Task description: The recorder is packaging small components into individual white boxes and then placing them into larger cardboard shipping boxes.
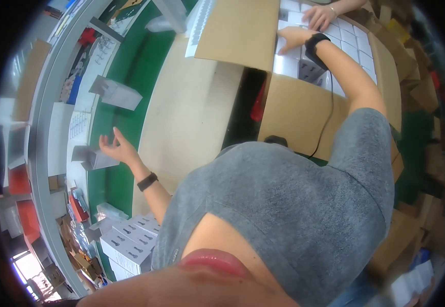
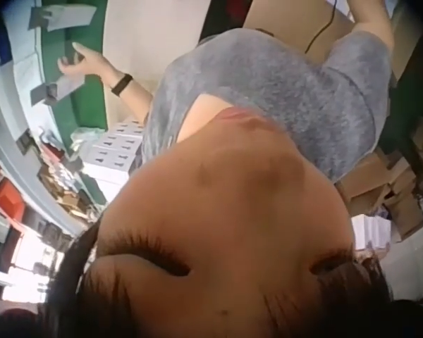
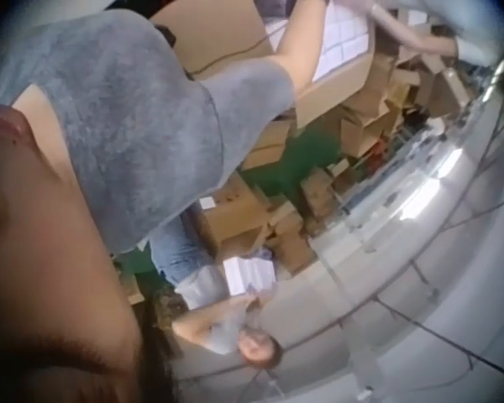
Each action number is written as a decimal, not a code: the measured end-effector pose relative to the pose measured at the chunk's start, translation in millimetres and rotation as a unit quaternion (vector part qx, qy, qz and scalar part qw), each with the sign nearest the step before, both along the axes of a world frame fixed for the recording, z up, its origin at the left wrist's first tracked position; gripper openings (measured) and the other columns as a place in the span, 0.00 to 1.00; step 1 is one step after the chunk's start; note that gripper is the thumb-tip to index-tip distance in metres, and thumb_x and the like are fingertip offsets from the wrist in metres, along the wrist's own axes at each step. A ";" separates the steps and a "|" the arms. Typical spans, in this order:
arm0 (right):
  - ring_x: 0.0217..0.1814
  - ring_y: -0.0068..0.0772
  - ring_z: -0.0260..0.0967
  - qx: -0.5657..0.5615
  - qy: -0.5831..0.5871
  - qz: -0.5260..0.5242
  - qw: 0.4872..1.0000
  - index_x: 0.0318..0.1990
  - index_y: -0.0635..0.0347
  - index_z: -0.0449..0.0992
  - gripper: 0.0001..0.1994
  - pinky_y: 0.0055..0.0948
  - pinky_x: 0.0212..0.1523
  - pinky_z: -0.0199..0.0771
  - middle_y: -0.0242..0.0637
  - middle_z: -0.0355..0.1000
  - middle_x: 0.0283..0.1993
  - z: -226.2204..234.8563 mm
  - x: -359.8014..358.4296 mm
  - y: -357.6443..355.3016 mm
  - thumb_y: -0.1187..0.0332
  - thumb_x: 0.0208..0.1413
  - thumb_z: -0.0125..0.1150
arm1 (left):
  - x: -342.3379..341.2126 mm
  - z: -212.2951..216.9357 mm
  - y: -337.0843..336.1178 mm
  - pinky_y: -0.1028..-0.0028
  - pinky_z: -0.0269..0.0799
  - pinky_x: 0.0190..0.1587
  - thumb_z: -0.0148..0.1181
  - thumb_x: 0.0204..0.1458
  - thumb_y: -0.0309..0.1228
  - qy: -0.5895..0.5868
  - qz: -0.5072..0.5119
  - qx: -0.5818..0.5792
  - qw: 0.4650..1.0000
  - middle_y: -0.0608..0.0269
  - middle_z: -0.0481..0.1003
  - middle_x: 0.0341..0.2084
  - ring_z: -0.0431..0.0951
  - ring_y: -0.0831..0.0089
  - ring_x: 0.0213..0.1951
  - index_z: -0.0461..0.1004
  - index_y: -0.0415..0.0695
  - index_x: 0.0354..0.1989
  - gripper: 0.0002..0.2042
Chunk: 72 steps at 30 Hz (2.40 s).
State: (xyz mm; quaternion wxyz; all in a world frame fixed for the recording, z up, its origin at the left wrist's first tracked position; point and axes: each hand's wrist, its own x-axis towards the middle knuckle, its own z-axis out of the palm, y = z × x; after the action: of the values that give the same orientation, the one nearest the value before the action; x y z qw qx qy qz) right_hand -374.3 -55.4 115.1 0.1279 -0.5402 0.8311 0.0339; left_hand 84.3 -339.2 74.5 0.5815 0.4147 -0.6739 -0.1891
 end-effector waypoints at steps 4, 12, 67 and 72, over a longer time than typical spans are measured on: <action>0.46 0.50 0.65 -0.011 0.039 -0.092 0.995 0.49 0.60 0.66 0.27 0.35 0.48 0.63 0.54 0.67 0.44 4.2 2.7 15.9 0.61 0.38 0.61 | -7.1 6.1 17.7 0.72 0.68 0.40 0.58 0.47 0.30 -0.013 -0.032 -0.041 0.999 0.49 0.58 0.49 0.64 0.66 0.46 0.60 0.34 0.48 0.22; 0.53 0.47 0.59 -0.080 0.103 0.023 0.991 0.51 0.60 0.63 0.30 0.34 0.51 0.61 0.50 0.61 0.52 2.2 12.0 67.5 0.64 0.35 0.62 | 6.1 5.4 34.6 0.73 0.68 0.40 0.53 0.50 0.27 -0.068 -0.066 -0.047 0.994 0.52 0.61 0.48 0.65 0.66 0.46 0.64 0.35 0.42 0.13; 0.47 0.32 0.64 -0.234 -0.586 0.070 0.772 0.44 0.64 0.66 0.20 0.30 0.41 0.69 0.38 0.65 0.42 96.2 231.9 -8.2 0.63 0.44 0.58 | -2.6 51.1 130.1 0.71 0.56 0.55 0.69 0.29 0.37 -0.047 -0.670 0.412 0.616 0.56 0.64 0.51 0.63 0.65 0.53 0.55 0.43 0.58 0.43; 0.44 0.29 0.67 -0.239 -0.399 0.163 0.870 0.48 0.66 0.64 0.21 0.26 0.39 0.70 0.39 0.68 0.41 97.2 260.9 -27.0 0.61 0.51 0.53 | 1.5 48.4 126.8 0.71 0.53 0.56 0.69 0.29 0.39 -0.017 -0.581 0.267 0.769 0.58 0.63 0.51 0.61 0.66 0.54 0.57 0.44 0.57 0.42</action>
State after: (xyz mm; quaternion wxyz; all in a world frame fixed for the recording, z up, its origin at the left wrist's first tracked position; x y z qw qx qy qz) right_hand -113.5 -82.4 212.3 0.3082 -0.6498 0.5916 -0.3643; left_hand 85.9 -212.5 122.9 0.2148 0.0859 -0.7186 -0.6559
